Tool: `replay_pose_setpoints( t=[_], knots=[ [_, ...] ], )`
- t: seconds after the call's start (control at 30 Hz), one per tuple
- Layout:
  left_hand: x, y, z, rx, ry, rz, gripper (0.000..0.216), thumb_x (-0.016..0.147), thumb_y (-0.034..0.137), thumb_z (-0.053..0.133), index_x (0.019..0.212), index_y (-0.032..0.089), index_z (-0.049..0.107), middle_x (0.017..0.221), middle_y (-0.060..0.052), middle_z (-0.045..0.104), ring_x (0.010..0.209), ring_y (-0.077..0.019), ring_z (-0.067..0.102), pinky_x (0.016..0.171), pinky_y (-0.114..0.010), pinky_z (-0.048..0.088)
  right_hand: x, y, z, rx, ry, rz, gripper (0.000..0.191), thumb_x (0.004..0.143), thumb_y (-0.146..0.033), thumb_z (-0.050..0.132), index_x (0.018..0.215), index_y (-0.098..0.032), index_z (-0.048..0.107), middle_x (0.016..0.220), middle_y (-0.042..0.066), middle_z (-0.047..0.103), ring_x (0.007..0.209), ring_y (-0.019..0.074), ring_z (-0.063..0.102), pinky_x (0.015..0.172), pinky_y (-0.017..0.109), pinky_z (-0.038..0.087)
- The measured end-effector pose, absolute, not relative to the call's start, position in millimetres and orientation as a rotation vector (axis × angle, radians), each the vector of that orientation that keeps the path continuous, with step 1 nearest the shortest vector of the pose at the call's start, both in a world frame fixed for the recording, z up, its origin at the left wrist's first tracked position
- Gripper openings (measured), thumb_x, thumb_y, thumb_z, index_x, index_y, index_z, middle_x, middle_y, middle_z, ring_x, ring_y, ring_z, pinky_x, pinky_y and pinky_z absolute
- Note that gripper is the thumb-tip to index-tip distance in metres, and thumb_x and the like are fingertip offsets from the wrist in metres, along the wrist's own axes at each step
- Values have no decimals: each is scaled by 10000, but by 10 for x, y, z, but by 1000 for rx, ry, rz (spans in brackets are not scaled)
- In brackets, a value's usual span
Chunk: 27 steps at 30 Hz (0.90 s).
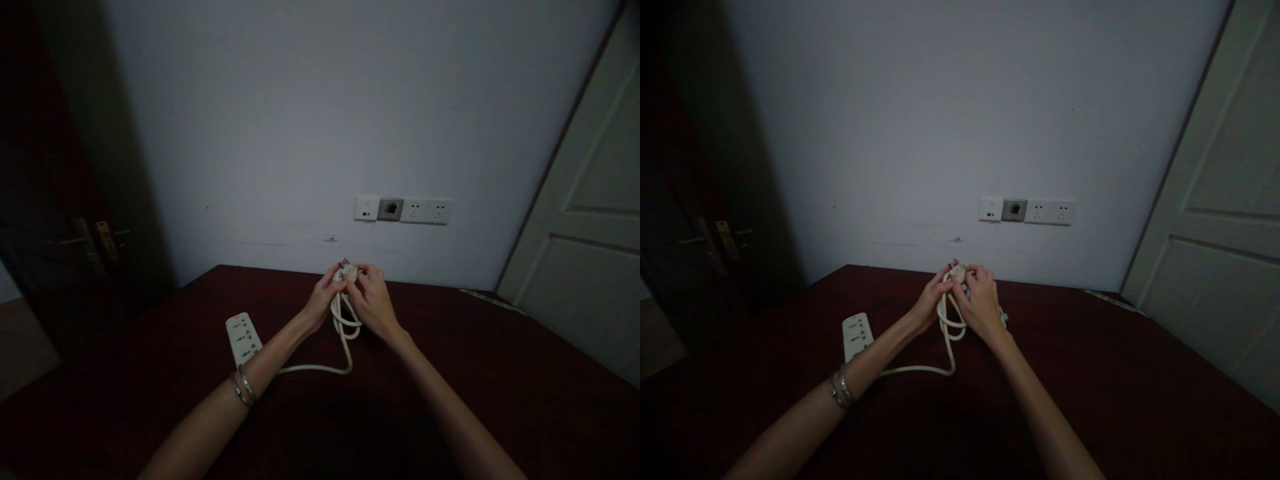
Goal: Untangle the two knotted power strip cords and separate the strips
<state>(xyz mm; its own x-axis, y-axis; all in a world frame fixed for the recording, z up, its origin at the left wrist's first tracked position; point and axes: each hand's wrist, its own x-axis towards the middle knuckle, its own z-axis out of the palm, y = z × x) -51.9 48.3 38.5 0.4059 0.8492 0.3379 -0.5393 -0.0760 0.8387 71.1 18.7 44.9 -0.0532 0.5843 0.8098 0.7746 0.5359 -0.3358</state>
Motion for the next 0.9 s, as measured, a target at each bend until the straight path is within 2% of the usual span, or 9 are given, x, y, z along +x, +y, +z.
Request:
replay_pose_setpoints(
  t=[0.07, 0.17, 0.27, 0.37, 0.57, 0.7, 0.9],
  knots=[
    [-509, 455, 392, 1140, 350, 1123, 539, 663, 270, 667, 1183, 198, 545, 969, -35, 638, 779, -143, 591, 726, -255, 448, 713, 206, 447, -1166, -1714, -203, 331, 902, -393, 382, 994, -171, 610, 1060, 130, 559, 994, 254, 482, 870, 417, 378],
    [-507, 411, 422, 1147, 360, 1045, 541, 671, 260, 647, 1197, 208, 537, 885, -25, 631, 685, -129, 574, 616, -236, 439, 715, 235, 446, -1121, -1644, -49, 358, 920, -409, 328, 974, -173, 592, 956, 108, 582, 917, 230, 513, 839, 393, 395],
    [-483, 368, 432, 1140, 354, 1059, 547, 659, 241, 648, 1194, 226, 534, 901, -18, 627, 666, -115, 567, 618, -233, 442, 713, 243, 466, -1079, -1503, 181, 369, 906, -448, 346, 953, -170, 583, 859, 78, 596, 822, 206, 541, 766, 346, 419],
    [-448, 349, 403, 1176, 383, 1095, 466, 657, 224, 642, 1115, 217, 563, 833, -3, 620, 629, -102, 559, 624, -233, 449, 719, 244, 496, -1061, -1355, 383, 387, 867, -487, 401, 941, -158, 589, 806, 53, 601, 765, 185, 550, 710, 301, 419],
    [-431, 376, 323, 1261, 458, 1030, 371, 681, 230, 612, 1043, 222, 535, 738, 18, 582, 586, -104, 564, 590, -249, 479, 748, 298, 516, -1023, -1162, 636, 411, 742, -552, 517, 725, -148, 591, 595, 4, 558, 567, 142, 514, 541, 245, 385],
    [-387, 331, 283, 1199, 522, 948, 314, 684, 273, 597, 974, 200, 503, 721, 15, 561, 564, -108, 558, 516, -237, 482, 798, 391, 464, -999, -1031, 811, 370, 692, -517, 584, 659, -148, 597, 539, 9, 580, 508, 137, 536, 524, 244, 419],
    [-295, 259, 193, 1069, 389, 743, 281, 719, 367, 545, 914, 173, 488, 649, -1, 565, 520, -141, 568, 482, -280, 497, 897, 518, 361, -1004, -931, 863, 312, 670, -459, 611, 602, -154, 595, 522, 14, 592, 447, 131, 539, 470, 244, 429]
  ],
)
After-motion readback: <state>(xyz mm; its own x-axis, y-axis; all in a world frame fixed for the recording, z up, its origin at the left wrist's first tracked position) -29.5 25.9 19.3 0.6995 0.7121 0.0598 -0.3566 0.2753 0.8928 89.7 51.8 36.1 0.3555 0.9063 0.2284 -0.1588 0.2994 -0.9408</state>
